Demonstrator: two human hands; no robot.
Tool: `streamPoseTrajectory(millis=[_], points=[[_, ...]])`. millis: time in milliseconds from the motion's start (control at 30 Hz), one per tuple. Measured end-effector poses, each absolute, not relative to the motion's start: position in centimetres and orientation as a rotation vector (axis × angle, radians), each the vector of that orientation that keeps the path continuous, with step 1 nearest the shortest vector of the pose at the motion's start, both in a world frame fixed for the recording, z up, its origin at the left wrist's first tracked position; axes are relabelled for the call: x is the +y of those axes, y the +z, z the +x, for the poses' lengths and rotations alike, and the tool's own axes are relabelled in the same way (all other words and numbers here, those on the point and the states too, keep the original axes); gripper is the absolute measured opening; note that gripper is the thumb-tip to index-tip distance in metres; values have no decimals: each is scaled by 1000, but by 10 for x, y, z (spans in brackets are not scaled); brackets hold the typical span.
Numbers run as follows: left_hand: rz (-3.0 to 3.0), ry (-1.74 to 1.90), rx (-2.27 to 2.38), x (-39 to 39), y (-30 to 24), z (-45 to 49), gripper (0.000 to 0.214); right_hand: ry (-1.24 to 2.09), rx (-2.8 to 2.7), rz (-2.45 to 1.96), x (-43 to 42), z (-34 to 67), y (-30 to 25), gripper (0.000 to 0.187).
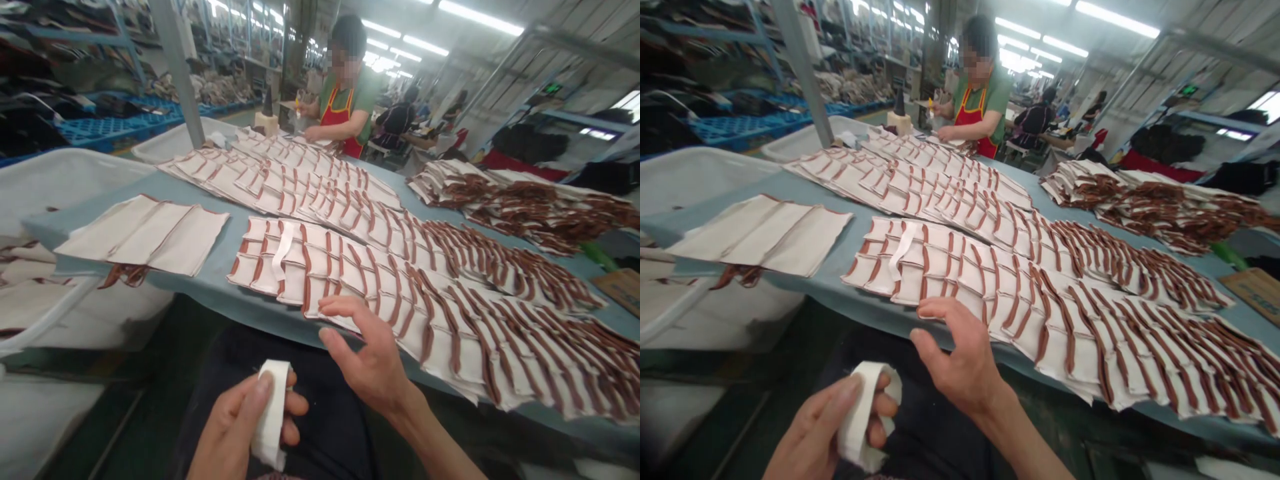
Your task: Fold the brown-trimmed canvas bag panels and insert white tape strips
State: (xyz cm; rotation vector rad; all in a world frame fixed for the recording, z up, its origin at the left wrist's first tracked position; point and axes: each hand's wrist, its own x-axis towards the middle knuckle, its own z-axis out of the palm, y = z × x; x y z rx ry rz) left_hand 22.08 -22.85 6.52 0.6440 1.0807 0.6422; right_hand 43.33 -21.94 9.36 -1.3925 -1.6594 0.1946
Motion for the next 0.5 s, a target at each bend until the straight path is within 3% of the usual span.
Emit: streamPoseTrajectory(millis=[233, 400, 500], points=[[553, 678, 938, -225, 76, 229, 53, 171, -1746, -1274, -280, 400, 99, 30], [602, 687, 936, -234, 81, 235, 61, 50, -1848, -1293, -279, 401, 91, 30], [563, 694, 935, -236, 82, 237, 54, 9, -1905, -1319, -279, 404, 86, 29]])
